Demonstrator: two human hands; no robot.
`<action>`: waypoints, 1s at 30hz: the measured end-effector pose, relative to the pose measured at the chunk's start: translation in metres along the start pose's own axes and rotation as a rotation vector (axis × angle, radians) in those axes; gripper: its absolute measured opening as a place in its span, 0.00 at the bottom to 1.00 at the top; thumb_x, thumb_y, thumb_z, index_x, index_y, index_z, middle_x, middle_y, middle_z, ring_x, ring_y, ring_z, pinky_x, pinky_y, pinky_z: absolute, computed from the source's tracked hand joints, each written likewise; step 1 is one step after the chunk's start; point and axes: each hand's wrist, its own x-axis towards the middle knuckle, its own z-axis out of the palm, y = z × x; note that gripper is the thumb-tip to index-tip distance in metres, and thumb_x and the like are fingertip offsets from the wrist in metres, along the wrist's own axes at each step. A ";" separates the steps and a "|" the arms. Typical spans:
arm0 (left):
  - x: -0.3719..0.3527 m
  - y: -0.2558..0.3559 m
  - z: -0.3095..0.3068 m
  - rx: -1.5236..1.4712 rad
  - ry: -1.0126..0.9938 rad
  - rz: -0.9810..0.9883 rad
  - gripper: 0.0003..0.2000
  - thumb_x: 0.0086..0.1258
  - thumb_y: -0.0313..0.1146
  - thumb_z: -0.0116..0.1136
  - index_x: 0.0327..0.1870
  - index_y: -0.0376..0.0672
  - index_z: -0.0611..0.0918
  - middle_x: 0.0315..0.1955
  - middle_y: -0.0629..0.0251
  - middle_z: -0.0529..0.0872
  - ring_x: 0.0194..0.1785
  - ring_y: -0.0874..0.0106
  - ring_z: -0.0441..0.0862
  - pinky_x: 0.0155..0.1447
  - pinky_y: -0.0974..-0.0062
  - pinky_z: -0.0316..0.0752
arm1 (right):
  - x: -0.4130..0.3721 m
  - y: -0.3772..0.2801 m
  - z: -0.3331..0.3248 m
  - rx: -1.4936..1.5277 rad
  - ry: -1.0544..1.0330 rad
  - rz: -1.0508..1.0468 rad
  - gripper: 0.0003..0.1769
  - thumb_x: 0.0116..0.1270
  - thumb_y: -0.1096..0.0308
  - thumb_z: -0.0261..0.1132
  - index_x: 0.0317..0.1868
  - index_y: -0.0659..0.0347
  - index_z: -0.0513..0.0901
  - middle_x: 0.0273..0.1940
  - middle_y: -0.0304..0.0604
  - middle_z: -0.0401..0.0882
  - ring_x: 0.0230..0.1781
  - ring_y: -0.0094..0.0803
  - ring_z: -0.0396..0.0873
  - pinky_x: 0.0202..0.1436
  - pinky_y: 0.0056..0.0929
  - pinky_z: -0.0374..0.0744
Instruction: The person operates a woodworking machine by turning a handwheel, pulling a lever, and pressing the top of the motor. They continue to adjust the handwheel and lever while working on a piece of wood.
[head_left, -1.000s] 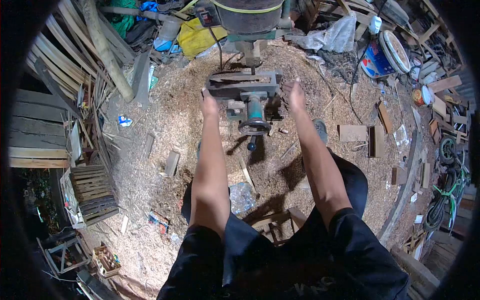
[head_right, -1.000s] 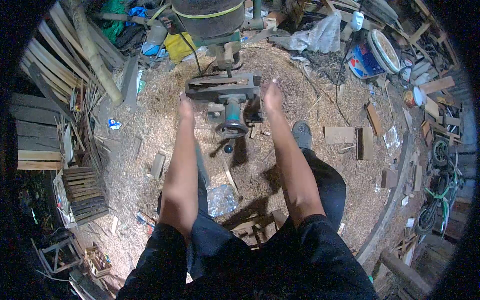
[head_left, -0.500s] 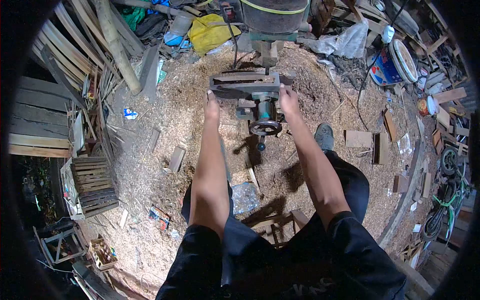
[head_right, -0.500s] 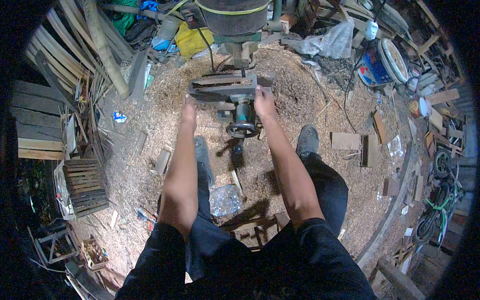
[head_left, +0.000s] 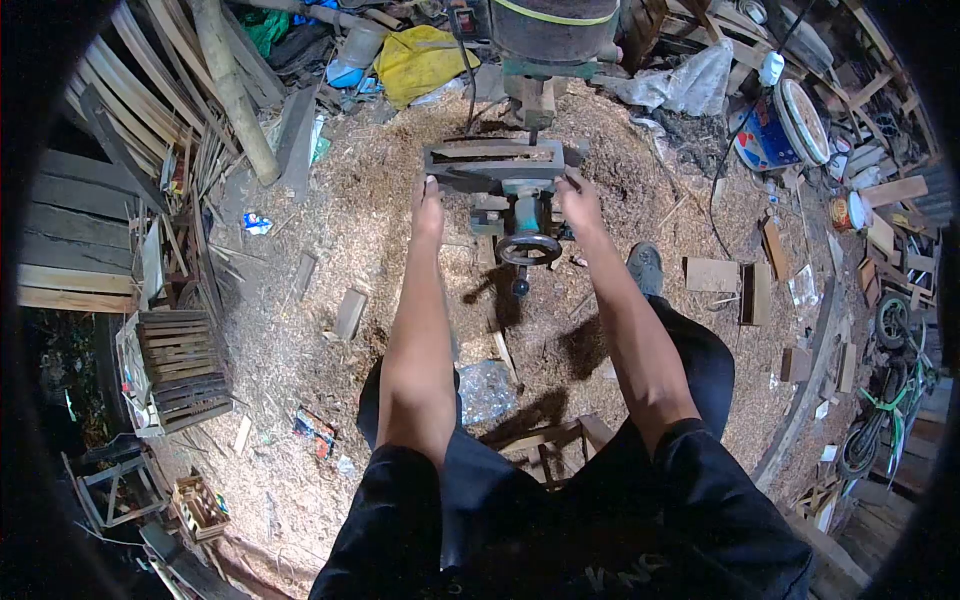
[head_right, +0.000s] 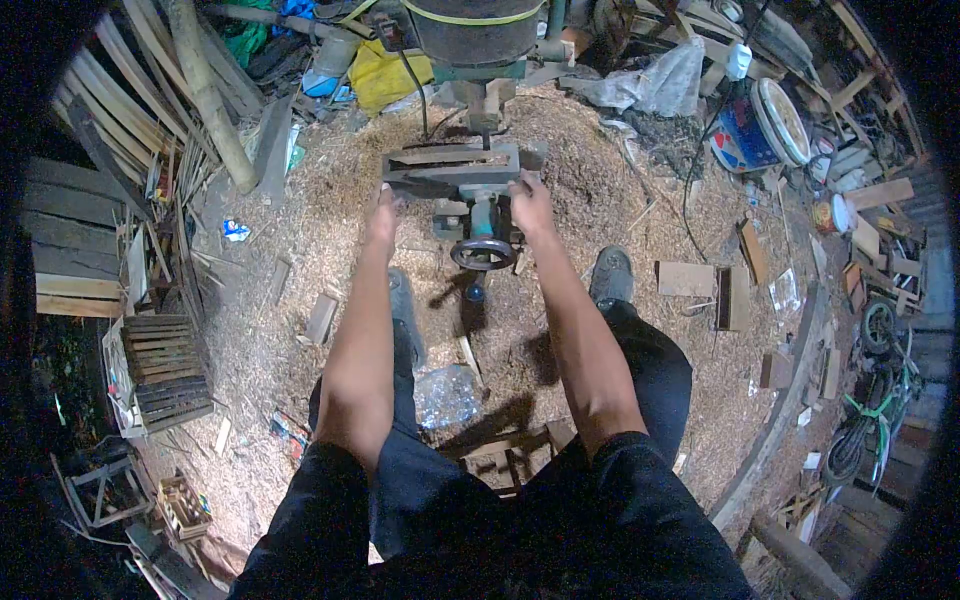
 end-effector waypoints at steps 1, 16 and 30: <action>0.004 -0.003 0.000 0.058 -0.005 0.012 0.31 0.78 0.51 0.40 0.74 0.38 0.62 0.68 0.50 0.69 0.65 0.58 0.74 0.69 0.63 0.64 | -0.003 -0.007 -0.002 0.038 0.006 0.029 0.24 0.69 0.66 0.61 0.62 0.71 0.75 0.59 0.53 0.78 0.60 0.38 0.74 0.67 0.32 0.67; -0.067 0.093 0.034 0.499 0.107 0.520 0.27 0.74 0.42 0.49 0.68 0.33 0.67 0.64 0.39 0.71 0.69 0.46 0.66 0.73 0.62 0.59 | -0.014 -0.061 -0.003 -0.111 0.226 -0.265 0.17 0.66 0.68 0.59 0.51 0.68 0.80 0.44 0.57 0.84 0.46 0.45 0.84 0.53 0.36 0.78; -0.114 0.235 0.050 0.893 0.199 1.053 0.31 0.66 0.37 0.57 0.70 0.36 0.65 0.63 0.48 0.73 0.66 0.52 0.70 0.67 0.53 0.62 | -0.045 -0.230 -0.036 -0.001 0.019 -0.542 0.12 0.67 0.70 0.58 0.46 0.66 0.83 0.33 0.45 0.85 0.34 0.28 0.82 0.41 0.28 0.79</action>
